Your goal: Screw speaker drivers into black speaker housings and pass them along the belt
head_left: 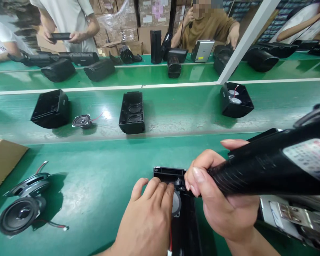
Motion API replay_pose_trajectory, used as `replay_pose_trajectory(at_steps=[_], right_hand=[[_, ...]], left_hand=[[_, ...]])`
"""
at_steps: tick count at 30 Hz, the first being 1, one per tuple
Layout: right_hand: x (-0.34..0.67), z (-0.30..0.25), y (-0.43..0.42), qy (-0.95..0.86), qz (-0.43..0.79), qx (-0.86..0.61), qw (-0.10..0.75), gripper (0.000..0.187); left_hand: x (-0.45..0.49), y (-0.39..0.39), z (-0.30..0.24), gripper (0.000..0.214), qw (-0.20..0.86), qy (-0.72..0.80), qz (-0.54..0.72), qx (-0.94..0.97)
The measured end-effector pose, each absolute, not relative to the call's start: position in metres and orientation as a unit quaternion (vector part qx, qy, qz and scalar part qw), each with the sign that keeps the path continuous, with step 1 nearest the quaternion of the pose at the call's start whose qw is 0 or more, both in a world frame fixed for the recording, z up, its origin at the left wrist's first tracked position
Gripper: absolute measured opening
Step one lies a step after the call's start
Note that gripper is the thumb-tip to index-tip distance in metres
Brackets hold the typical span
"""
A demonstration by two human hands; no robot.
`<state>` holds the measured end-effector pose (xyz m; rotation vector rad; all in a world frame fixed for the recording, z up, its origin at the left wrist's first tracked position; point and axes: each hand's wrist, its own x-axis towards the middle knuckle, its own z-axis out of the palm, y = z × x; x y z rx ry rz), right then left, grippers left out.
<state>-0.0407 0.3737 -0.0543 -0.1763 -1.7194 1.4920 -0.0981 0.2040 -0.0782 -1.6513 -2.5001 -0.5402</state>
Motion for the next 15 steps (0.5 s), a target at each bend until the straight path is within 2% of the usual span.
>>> replay_pose_trajectory(at_steps=[2,5,10,15], right_hand=[[-0.041,-0.057,0.375,-0.685,0.601,-0.061,0.408,0.023],[-0.043,-0.059,0.375,-0.669,0.625,-0.046,0.400,0.023],[-0.051,-0.057,0.370,-0.663,0.624,-0.043,0.411,0.044],[-0.050,-0.048,0.369,-0.668,0.599,-0.050,0.438,0.026]], left_hand=[[-0.100,0.205,-0.072,0.046,0.015,-0.822,-0.169,-0.544],[-0.101,0.207,-0.065,0.056,-0.019,-0.815,-0.154,-0.559],[-0.102,0.206,-0.065,0.057,-0.006,-0.806,-0.145,-0.574],[-0.110,0.203,-0.067,0.047,0.041,-0.789,-0.177,-0.587]])
